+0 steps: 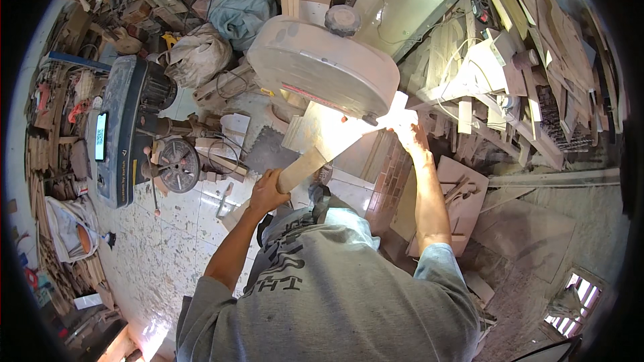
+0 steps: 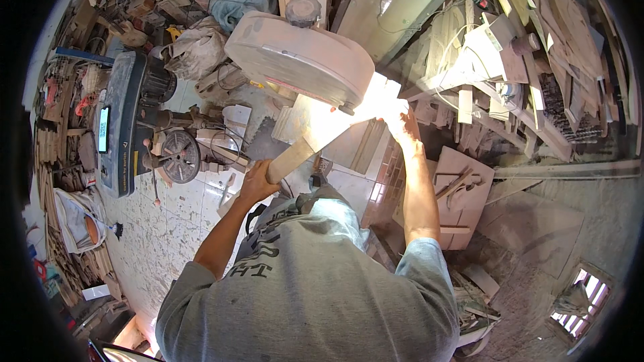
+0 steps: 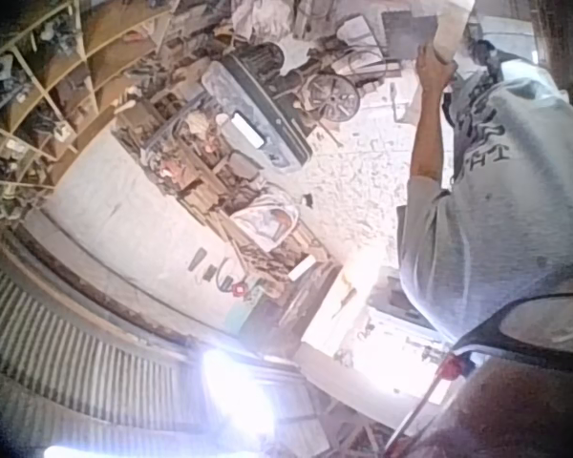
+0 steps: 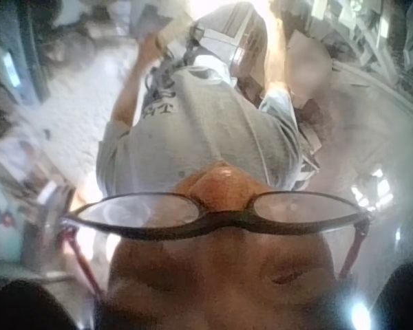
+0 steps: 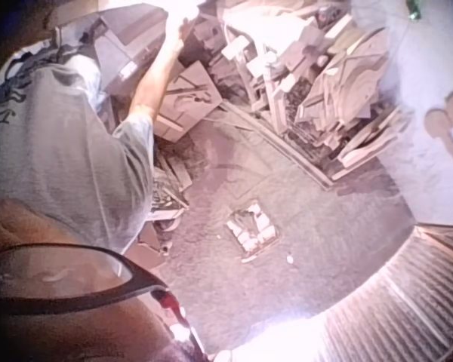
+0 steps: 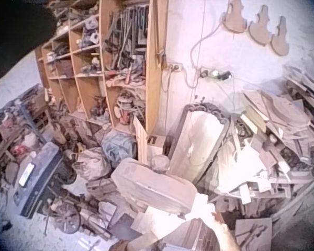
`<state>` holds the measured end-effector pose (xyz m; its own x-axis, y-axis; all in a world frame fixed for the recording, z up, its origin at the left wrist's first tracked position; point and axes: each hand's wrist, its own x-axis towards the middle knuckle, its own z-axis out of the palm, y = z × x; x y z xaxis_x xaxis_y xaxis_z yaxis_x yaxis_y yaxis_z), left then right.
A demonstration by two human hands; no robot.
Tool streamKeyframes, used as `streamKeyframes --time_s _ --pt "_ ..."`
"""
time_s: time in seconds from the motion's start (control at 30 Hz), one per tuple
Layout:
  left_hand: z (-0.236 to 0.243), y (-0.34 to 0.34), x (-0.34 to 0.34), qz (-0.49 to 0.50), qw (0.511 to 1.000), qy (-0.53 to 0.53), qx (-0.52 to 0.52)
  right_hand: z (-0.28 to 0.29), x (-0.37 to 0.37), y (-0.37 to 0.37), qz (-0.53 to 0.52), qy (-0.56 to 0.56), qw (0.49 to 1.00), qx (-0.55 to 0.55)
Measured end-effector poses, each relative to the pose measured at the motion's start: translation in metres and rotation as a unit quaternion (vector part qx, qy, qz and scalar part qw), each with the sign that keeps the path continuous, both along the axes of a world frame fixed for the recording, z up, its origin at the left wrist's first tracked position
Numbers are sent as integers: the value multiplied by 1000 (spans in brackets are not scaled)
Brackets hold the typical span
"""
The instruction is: The person uses a band saw to cut along a marked line on a piece of light-colored wood, guiding the wood with both hands.
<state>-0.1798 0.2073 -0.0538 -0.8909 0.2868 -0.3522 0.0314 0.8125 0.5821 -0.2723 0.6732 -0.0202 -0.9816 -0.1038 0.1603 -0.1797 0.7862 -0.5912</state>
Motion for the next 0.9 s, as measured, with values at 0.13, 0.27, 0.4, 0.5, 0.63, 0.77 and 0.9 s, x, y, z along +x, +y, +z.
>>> streamKeyframes --time_s 0.13,0.27,0.4,0.5,0.63,0.77,0.9 --pt "-2 2 0 -1 1000 6 5 -4 -3 3 22 50 998 23" --pt "-7 1 1 -11 999 26 18 -10 -5 9 27 43 998 26" --pt "-8 1 5 -8 1000 29 7 1 -6 2 7 -2 1000 -25" --pt "-6 5 2 -11 1000 11 -1 -8 -6 10 9 24 1000 -4" --pt "-5 5 4 -8 1000 -3 -9 2 -9 5 13 14 999 -28" --pt "-8 6 5 -3 1000 -3 -5 8 -11 1 3 -1 999 -35" --pt "-6 8 5 2 1000 -9 -2 3 -13 4 -1 -20 998 -63"
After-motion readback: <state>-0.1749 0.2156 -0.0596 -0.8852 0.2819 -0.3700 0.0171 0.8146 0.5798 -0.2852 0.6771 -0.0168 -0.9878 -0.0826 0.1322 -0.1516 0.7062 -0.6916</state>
